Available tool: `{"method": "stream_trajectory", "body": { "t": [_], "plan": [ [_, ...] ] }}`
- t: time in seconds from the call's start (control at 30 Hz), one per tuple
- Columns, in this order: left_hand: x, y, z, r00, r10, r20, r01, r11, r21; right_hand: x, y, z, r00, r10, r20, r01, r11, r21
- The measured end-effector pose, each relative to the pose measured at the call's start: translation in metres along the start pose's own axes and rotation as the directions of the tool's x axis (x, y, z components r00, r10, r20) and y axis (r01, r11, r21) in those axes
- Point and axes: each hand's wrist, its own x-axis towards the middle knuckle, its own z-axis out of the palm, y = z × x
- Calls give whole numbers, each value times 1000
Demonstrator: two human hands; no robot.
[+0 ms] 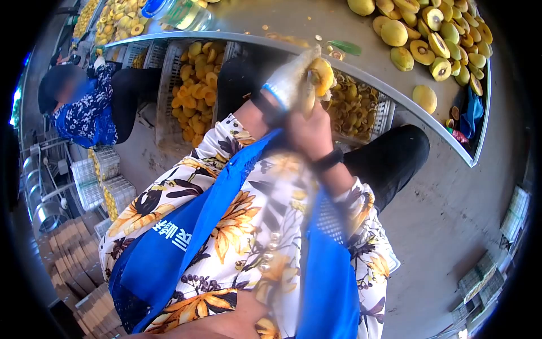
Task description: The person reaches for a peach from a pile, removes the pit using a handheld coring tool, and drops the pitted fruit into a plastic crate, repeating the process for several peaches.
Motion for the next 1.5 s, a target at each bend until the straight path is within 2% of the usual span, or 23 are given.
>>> {"method": "stream_trajectory", "body": {
  "t": [0.03, 0.13, 0.2, 0.23, 0.3, 0.33, 0.43, 0.47, 0.57, 0.67, 0.77, 0.8, 0.87, 0.9, 0.93, 0.97, 1.0, 1.07, 1.17, 1.23, 1.27, 1.4, 1.5],
  "plan": [
    [-2, -1, 1, 999, 41, -32, -42, 999, -9, 3, 6, 4, 992, -116, -52, 108, 984, -142],
    [-5, -4, 7, 979, 157, -128, -161, 987, -22, 4, 11, 6, 971, -202, -132, 119, 877, -465],
    [-7, -1, 7, 976, 145, -162, -156, 986, -53, 5, 2, 11, 969, -188, -161, 58, 804, -592],
    [-8, 1, 6, 975, 136, -178, -150, 986, -67, 3, -3, 11, 967, -237, -97, 113, 735, -669],
    [-10, 9, -3, 1000, 7, -23, -10, 993, -118, 2, -11, 9, 946, -321, 37, 225, 575, -787],
    [-10, 10, -8, 996, -63, 56, 70, 988, -134, 0, -18, 10, 947, -318, 43, 229, 575, -785],
    [-8, 10, -16, 979, 36, 199, -12, 993, -121, 1, -22, 9, 968, -242, 68, 186, 508, -841],
    [-12, 13, -15, 986, 13, 165, 11, 990, -143, -1, -23, 11, 964, -258, 69, 185, 458, -869],
    [-10, 13, -23, 964, 45, 261, 25, 965, -260, 1, -19, 10, 954, -282, 105, 225, 436, -872],
    [-6, 13, -24, 966, 244, 91, -245, 970, -3, -8, -37, 6, 865, -493, 89, 348, 463, -815],
    [-9, 18, -24, 929, 362, 75, -356, 931, -83, -10, -43, -11, 761, -642, 98, 467, 436, -769],
    [-12, 25, -26, 954, 292, 64, -274, 941, -197, -8, -42, -16, 738, -668, 99, 478, 414, -775],
    [-26, 41, -28, 989, 132, 68, -92, 901, -423, 8, -18, -22, 879, -469, 82, 345, 509, -789],
    [-36, 53, -27, 999, 19, 29, -4, 892, -452, 16, 3, -27, 931, -359, 66, 266, 544, -796],
    [-43, 57, -30, 997, 66, 50, -36, 889, -456, 21, 10, -25, 933, -348, 89, 257, 473, -842],
    [-49, 64, -35, 990, 125, 68, -81, 885, -458, 23, 14, -26, 926, -374, 56, 250, 494, -833],
    [-55, 70, -44, 961, 132, 245, -13, 900, -435, 22, 17, -27, 919, -392, 39, 254, 515, -819],
    [-69, 67, -49, 990, 119, 72, -78, 903, -422, 10, -5, -13, 919, -394, 25, 285, 619, -732],
    [-71, 60, -42, 976, 184, -119, -206, 957, -205, 4, -47, 7, 871, -491, -26, 417, 766, -489],
    [-72, 49, -22, 955, 229, -187, -251, 962, -106, 7, -61, 11, 833, -553, -1, 474, 715, -514],
    [-69, 41, -13, 930, 282, -237, -307, 949, -72, 9, -68, 13, 870, -491, -40, 402, 755, -517],
    [-63, 17, 5, 926, 370, -73, -354, 919, 174, 22, -62, 6, 850, -483, -209, 289, 760, -582],
    [-54, 1, -4, 924, 379, -56, -350, 895, 276, 24, -58, -3, 849, -434, -302, 208, 799, -564]
  ]
}}
